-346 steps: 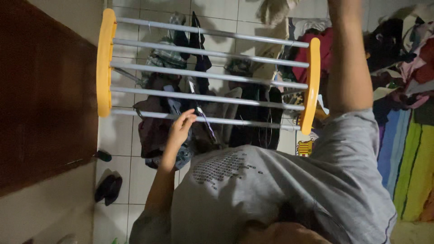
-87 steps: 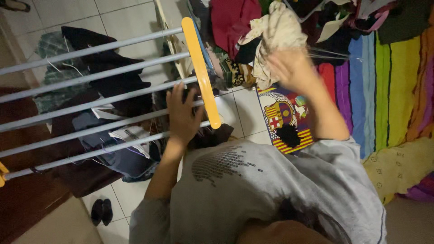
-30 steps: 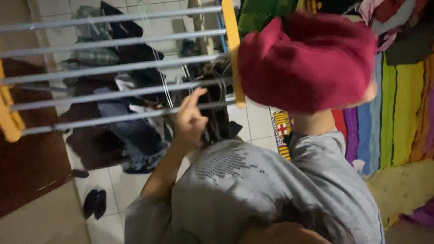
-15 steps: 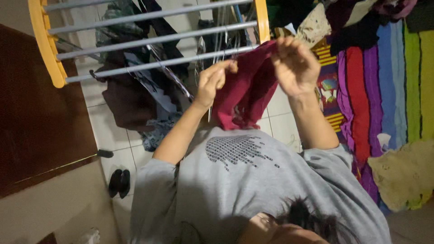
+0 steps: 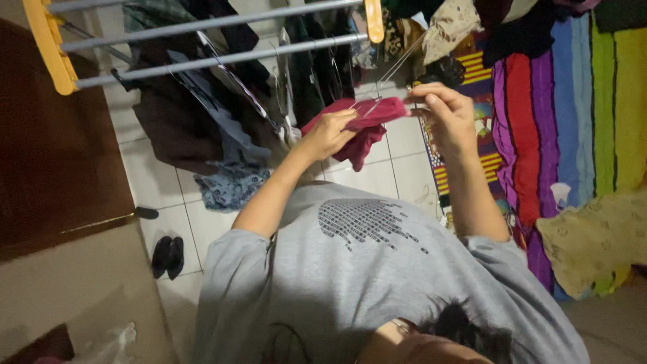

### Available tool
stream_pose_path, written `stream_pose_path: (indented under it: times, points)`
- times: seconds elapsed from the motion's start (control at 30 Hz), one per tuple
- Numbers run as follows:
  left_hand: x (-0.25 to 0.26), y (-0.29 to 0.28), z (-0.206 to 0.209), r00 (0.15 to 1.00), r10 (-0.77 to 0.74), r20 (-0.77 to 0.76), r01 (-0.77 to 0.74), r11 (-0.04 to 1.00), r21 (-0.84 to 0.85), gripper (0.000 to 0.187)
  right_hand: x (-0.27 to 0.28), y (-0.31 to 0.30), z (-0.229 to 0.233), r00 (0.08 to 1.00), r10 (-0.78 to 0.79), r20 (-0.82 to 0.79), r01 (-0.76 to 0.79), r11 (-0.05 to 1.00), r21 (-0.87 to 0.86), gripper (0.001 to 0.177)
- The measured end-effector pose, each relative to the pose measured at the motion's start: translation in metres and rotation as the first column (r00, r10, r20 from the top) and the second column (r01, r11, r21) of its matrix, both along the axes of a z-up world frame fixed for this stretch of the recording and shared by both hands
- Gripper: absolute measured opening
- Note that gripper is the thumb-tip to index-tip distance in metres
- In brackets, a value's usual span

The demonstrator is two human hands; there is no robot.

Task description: The person removes various garments from a clothes drying rack and places them onto hangers. They then hang the clothes back onto the rack. The items handled include shirts, pants, and towels.

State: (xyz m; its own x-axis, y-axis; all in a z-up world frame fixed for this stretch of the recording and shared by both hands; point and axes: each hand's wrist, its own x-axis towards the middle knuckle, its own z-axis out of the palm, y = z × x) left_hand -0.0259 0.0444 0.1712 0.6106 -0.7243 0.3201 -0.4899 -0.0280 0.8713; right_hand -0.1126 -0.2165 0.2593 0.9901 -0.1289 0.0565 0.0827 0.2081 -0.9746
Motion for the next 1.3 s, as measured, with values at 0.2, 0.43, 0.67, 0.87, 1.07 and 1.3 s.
stream_pose_path:
  times: [0.2,0.43,0.67,0.87,1.07,1.3]
  points:
    - [-0.050,-0.016,0.026,0.986,-0.155,0.054,0.151,0.986,0.067,0.034,-0.034,-0.008,0.030,0.896,0.369,0.246,0.002,0.551,-0.834,0.053]
    - [-0.108,-0.033,0.024,0.987,-0.160,-0.014,0.145,0.851,0.505,0.020,-0.046,-0.008,0.018,0.682,0.703,-0.200,-0.537,0.297,-0.789,0.046]
    - [-0.139,0.003,0.011,0.988,0.128,0.089,-0.136,0.987,0.091,0.039,-0.047,-0.052,-0.020,0.697,0.599,-0.394,-0.711,0.504,-0.490,0.024]
    - [-0.135,0.020,0.001,0.876,0.483,0.016,-0.483,0.874,0.054,0.027,-0.065,-0.039,-0.034,0.988,0.048,-0.148,-0.099,0.928,-0.360,0.029]
    - [-0.116,0.028,0.040,0.918,0.396,-0.021,-0.397,0.918,-0.019,0.025,-0.056,0.083,-0.080,0.919,0.285,0.273,-0.088,0.822,-0.562,0.025]
    - [-0.084,0.108,0.071,0.792,0.513,0.331,-0.576,0.808,0.126,0.025,-0.033,0.065,-0.066,0.963,0.188,0.191,-0.062,0.851,-0.522,0.013]
